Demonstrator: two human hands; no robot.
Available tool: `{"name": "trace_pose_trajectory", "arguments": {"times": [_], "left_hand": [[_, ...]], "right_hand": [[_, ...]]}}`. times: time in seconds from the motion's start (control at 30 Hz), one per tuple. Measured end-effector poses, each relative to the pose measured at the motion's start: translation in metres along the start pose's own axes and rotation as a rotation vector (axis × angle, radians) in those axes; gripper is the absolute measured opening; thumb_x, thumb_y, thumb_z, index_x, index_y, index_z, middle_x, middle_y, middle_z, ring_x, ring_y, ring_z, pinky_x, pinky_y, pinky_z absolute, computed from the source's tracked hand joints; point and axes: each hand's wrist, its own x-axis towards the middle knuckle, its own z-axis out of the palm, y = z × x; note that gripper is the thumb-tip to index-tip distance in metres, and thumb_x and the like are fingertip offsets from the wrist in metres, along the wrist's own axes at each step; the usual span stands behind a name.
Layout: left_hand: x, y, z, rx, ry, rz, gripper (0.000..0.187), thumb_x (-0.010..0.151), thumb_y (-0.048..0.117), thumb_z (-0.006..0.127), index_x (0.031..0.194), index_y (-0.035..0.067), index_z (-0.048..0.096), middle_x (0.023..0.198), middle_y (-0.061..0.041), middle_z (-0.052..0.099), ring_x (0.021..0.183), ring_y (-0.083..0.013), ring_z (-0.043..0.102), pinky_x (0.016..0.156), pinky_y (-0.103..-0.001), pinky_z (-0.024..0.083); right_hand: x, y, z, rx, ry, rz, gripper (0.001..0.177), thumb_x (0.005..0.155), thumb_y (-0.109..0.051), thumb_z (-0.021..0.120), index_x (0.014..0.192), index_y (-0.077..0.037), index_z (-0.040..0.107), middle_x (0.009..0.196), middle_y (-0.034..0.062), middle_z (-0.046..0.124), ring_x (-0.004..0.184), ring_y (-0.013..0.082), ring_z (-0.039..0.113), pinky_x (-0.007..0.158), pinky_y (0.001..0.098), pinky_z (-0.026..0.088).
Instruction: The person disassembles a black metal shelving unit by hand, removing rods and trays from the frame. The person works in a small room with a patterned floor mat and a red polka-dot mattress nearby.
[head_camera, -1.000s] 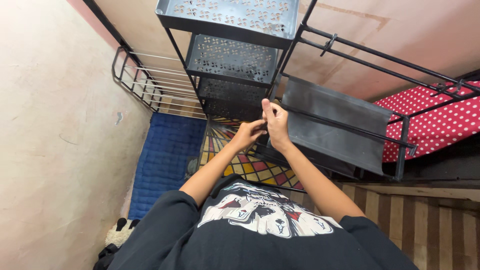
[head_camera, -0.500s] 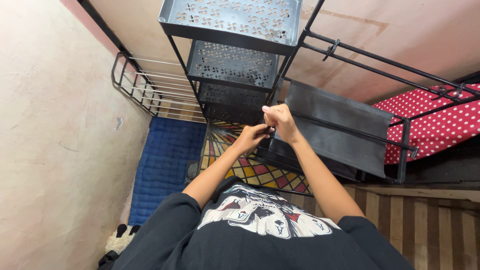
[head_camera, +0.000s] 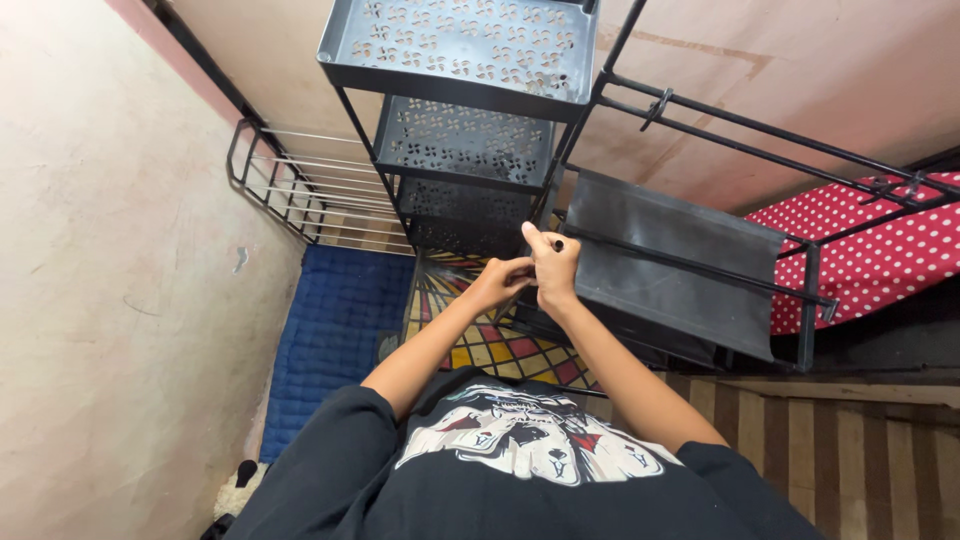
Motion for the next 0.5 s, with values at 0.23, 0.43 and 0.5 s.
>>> {"name": "trace_pose_trajectory", "arguments": {"times": [0.23, 0.43, 0.5], "left_hand": [[0.0, 0.017, -0.003, -0.005, -0.032, 0.005, 0.039, 0.09, 0.0, 0.071, 0.128, 0.003, 0.067, 0.103, -0.014, 0.078, 0.091, -0.0221, 0.076, 0.078, -0.031, 0.059], [0.001, 0.011, -0.002, -0.029, 0.02, 0.046, 0.034, 0.09, 0.002, 0.074, 0.123, 0.001, 0.067, 0.108, -0.012, 0.079, 0.097, -0.0185, 0.078, 0.082, -0.029, 0.061], [0.001, 0.005, -0.001, -0.043, 0.02, 0.04, 0.037, 0.089, 0.002, 0.075, 0.125, 0.0, 0.065, 0.107, -0.014, 0.078, 0.096, -0.0177, 0.078, 0.082, -0.03, 0.061]], "right_hand": [[0.024, -0.012, -0.028, -0.16, -0.533, -0.024, 0.04, 0.085, -0.008, 0.069, 0.048, -0.004, 0.052, 0.049, -0.0063, 0.043, 0.046, 0.0035, 0.034, 0.045, 0.028, 0.022], [0.018, -0.032, -0.031, -0.106, -0.604, -0.045, 0.028, 0.091, -0.018, 0.072, 0.072, -0.007, 0.054, 0.067, -0.006, 0.05, 0.059, 0.0034, 0.043, 0.053, 0.0227, 0.033], [-0.003, -0.026, -0.024, -0.067, -0.38, -0.089, 0.022, 0.094, -0.024, 0.069, 0.085, -0.009, 0.056, 0.076, -0.0064, 0.054, 0.066, 0.0031, 0.047, 0.057, 0.0213, 0.039]]}}
